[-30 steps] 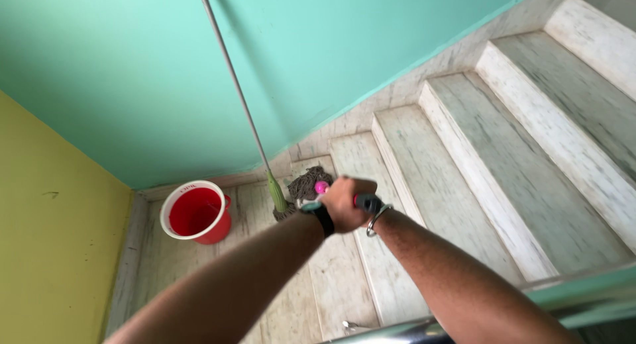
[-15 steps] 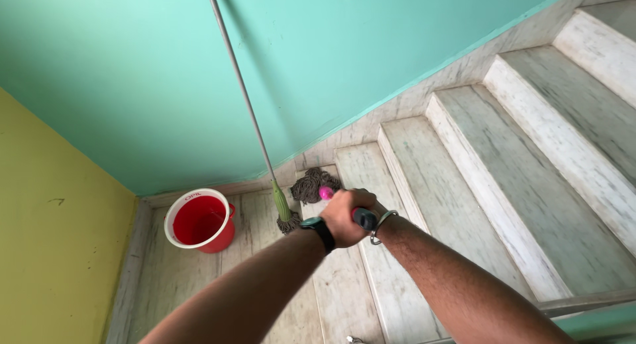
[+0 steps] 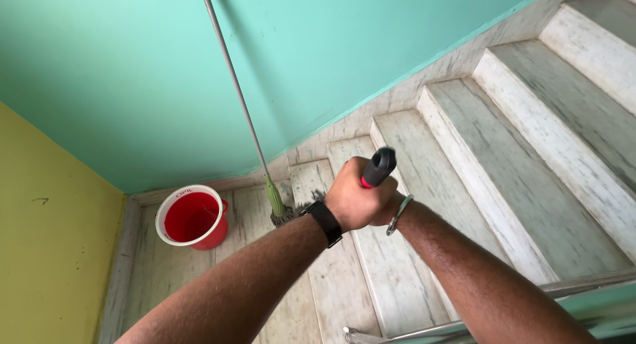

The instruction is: The person mops a set of marble stairs and the floor at the base of the stairs using a mop and a bucket.

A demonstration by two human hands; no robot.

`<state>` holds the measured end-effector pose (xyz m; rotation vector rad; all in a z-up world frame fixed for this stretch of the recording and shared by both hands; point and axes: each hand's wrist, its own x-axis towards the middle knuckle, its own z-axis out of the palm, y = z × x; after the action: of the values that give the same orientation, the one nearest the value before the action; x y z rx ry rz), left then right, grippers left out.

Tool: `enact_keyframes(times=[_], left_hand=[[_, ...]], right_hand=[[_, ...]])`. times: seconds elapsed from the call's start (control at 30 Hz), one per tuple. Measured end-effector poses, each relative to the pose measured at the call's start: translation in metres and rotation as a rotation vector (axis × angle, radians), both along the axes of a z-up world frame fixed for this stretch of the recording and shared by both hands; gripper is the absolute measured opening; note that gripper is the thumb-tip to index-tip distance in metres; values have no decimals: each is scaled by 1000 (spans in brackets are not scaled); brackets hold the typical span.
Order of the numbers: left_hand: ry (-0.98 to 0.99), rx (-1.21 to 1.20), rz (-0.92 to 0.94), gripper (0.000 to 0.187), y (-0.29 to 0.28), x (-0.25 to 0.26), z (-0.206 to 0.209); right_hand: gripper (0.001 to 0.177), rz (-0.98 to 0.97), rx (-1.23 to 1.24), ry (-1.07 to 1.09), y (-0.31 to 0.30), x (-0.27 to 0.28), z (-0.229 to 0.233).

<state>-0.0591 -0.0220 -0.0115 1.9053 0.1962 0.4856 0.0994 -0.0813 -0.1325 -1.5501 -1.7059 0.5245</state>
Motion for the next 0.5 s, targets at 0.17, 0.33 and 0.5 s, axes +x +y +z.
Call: enact_keyframes(times=[0.17, 0.33, 0.5], left_hand=[[8, -38, 3, 28, 1, 16, 1], [-144, 61, -32, 26, 4, 28, -10], [-164, 173, -83, 26, 9, 24, -19]], right_hand=[[12, -84, -113, 121, 0, 7, 7], [21, -192, 144, -41, 1, 14, -16], [29, -211, 455, -88, 2, 24, -48]])
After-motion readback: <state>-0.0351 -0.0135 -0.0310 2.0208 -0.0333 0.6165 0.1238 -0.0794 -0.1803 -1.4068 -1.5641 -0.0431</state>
